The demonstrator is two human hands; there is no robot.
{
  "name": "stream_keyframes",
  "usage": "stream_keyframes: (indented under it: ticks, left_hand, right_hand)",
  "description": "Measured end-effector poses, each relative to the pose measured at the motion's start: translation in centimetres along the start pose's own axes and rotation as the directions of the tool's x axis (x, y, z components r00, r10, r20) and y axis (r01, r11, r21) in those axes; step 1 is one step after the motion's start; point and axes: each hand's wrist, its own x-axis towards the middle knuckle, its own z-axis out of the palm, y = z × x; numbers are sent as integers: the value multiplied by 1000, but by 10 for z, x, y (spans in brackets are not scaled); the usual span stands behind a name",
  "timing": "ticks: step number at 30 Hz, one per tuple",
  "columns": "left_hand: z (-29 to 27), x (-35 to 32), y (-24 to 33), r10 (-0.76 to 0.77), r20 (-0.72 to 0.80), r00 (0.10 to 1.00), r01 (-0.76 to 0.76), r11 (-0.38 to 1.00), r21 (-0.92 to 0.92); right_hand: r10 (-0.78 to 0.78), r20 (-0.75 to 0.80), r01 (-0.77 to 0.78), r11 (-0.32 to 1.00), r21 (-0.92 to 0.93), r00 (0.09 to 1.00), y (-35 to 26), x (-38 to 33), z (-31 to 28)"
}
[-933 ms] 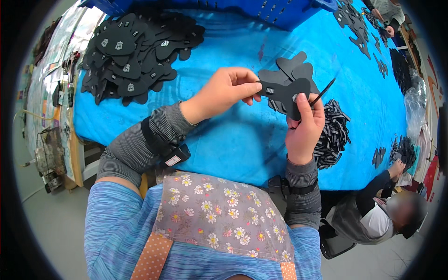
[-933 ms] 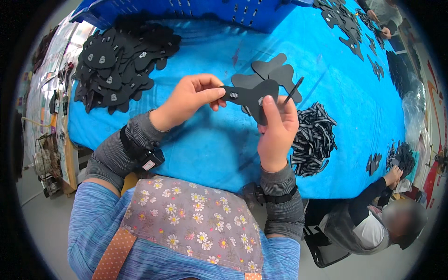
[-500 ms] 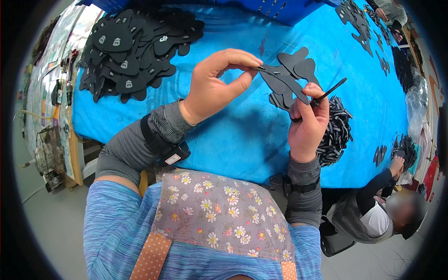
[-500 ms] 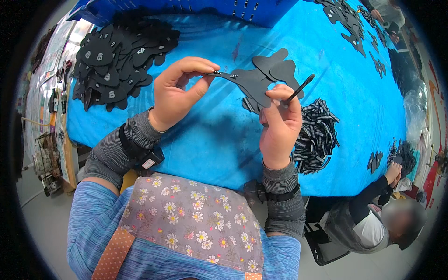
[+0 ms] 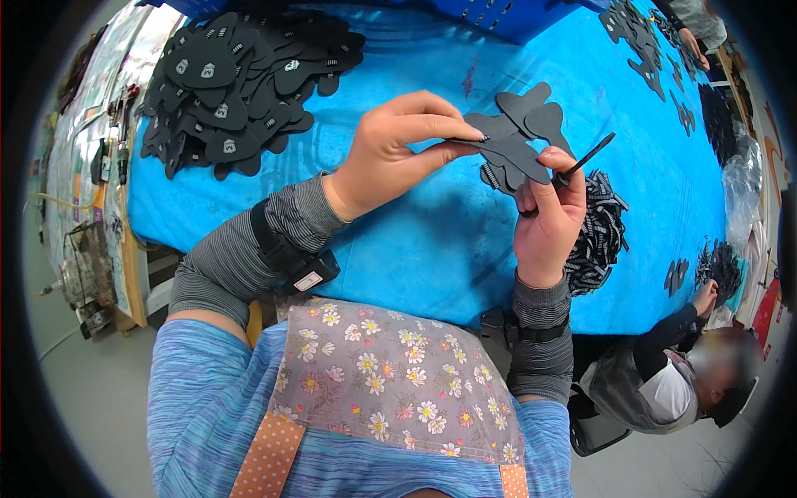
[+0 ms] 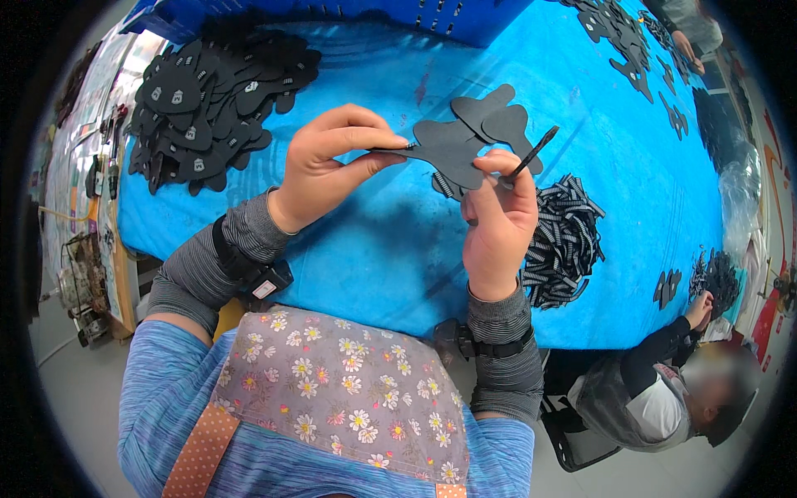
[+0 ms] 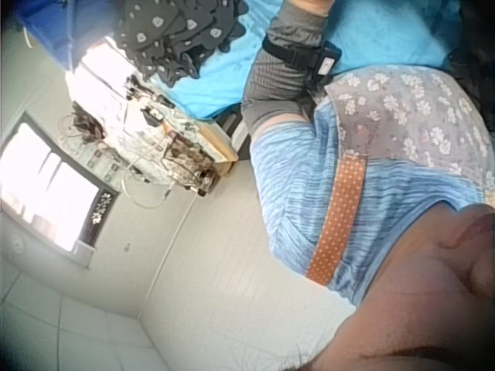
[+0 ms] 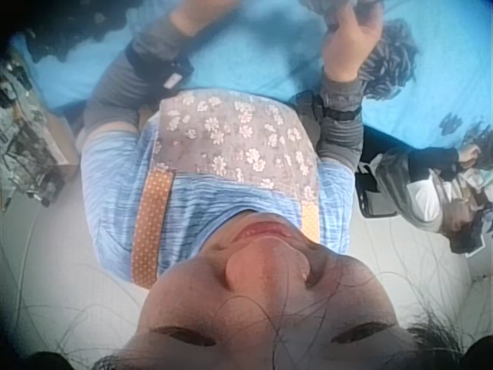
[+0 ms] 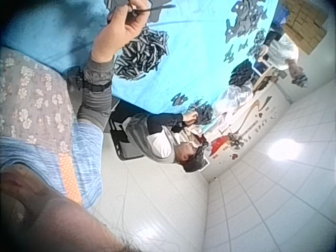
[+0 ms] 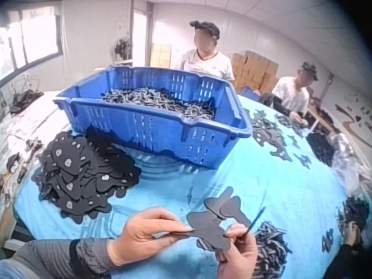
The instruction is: Assembling small black plastic components by hand and with a small tool.
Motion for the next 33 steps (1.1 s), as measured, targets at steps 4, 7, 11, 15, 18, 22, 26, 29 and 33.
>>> stream_keyframes:
  ticks: [4, 7, 11, 15, 18, 22, 26, 29, 33]
  left_hand:
    - [3, 3, 0, 30, -7, 1000, -29, 993, 116]
    - [2, 1, -3, 58, -3, 998, -57, 991, 118]
    - [6, -2, 0, -91, 71, 993, 87, 995, 50]
    - [5, -4, 6, -77, 90, 993, 73, 996, 42]
    - [5, -4, 8, -79, 58, 995, 77, 996, 46]
    - [5, -3, 12, -53, 30, 998, 50, 995, 89]
    - [3, -1, 11, -87, 10, 996, 86, 994, 74]
    - [4, -2, 9, -95, -1, 996, 94, 993, 67]
    - [3, 6, 18, -42, -59, 997, 49, 992, 115]
  right_hand:
    - [15, 14, -13, 993, -115, 1000, -4, 1, -1]
    - [144, 2, -140, 967, -212, 990, -4, -2, 6]
    - [209, -61, -218, 956, -196, 976, -4, -2, 7]
    - [214, -23, -214, 950, -228, 977, -4, -4, 5]
    - [141, -52, -147, 978, -147, 989, -7, -6, 12]
    - [47, -4, -47, 979, -200, 999, -5, -8, 7]
    - [66, -54, -73, 988, -138, 996, -8, -5, 4]
    - [60, -60, -66, 992, -106, 996, -6, -4, 4]
    - [35, -73, -42, 995, -93, 997, -6, -2, 5]
